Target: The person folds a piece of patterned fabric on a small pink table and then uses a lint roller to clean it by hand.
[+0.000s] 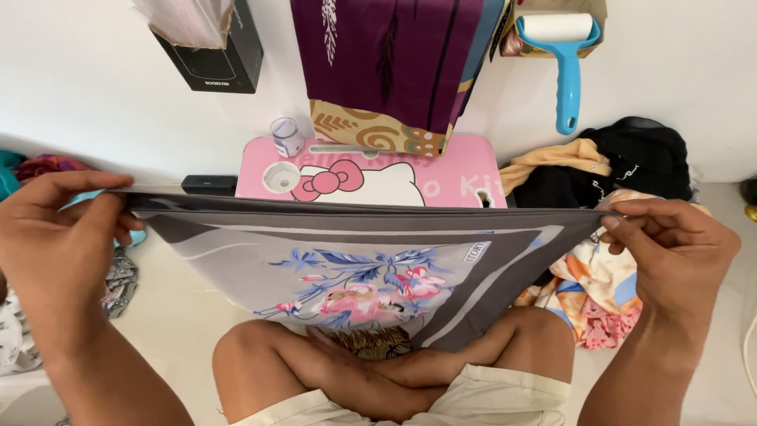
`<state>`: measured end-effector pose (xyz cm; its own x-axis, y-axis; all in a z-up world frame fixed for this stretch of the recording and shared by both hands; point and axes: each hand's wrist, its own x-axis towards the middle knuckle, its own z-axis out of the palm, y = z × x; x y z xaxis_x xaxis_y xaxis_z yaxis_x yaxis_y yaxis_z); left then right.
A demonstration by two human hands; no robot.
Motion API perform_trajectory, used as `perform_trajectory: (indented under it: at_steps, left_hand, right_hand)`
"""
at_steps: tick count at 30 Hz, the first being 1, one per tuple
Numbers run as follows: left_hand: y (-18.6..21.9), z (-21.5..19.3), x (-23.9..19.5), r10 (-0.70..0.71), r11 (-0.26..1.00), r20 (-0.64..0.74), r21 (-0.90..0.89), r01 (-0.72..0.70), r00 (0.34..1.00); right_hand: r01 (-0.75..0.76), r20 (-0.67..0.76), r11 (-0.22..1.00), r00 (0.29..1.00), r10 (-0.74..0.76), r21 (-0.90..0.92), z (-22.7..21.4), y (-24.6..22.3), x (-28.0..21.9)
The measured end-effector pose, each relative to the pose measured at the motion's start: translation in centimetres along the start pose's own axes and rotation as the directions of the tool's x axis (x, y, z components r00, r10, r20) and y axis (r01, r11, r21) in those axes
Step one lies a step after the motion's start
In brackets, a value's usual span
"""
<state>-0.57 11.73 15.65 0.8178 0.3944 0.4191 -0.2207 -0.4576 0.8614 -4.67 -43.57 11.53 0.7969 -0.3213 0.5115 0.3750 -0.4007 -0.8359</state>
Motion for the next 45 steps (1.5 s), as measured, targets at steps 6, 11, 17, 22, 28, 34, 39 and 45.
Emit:
perform_trajectory:
  at_steps: [6,11,17,22,28,34,39,45]
  left_hand:
    - [2.3,0.2,0.4,0.023,0.982,0.143,0.184,-0.049,0.990]
    - [2.7,0.9,0.4,-0.239,0.944,0.222,0.283,0.172,0.945]
    - [1.9,1.2,0.3,-0.232,0.962,0.223,0.198,0.189,0.947]
    - [1.4,1.7,0.4,-0.216,0.975,0.207,0.002,0.221,0.954]
    - [0.0,1.6,0.8,-0.185,0.982,0.170,0.002,0.187,0.968]
    - [-0.4,1.0,0.9,-0.112,0.992,0.048,-0.049,0.114,0.993]
    - [-0.8,0.0,0.9,-0.079,0.996,0.010,-0.030,0.079,0.997]
    - [-0.9,-0.6,1.1,-0.109,0.992,0.049,-0.058,0.112,0.993]
  right_hand:
    - [-0.050,-0.072,0.999,0.996,0.051,0.004,0.5,0.5,0.7]
    - [-0.073,-0.143,0.994,0.986,0.083,0.078,-0.9,4.4,1.5]
    - [-0.081,-0.125,0.993,0.988,0.090,0.081,-2.1,6.7,1.7]
    - [-0.049,-0.095,0.997,0.994,0.055,0.065,-2.0,6.7,1.1]
    - [0.020,-0.028,0.996,0.999,-0.017,0.089,-1.7,6.1,0.0]
    - [0.090,0.015,0.996,0.996,-0.090,0.009,-1.6,5.4,-0.1]
    - [0.230,0.065,0.973,0.972,-0.228,-0.030,-0.3,3.2,-0.3]
    - [0.147,0.059,0.989,0.988,-0.146,-0.004,-0.3,2.8,-0.4]
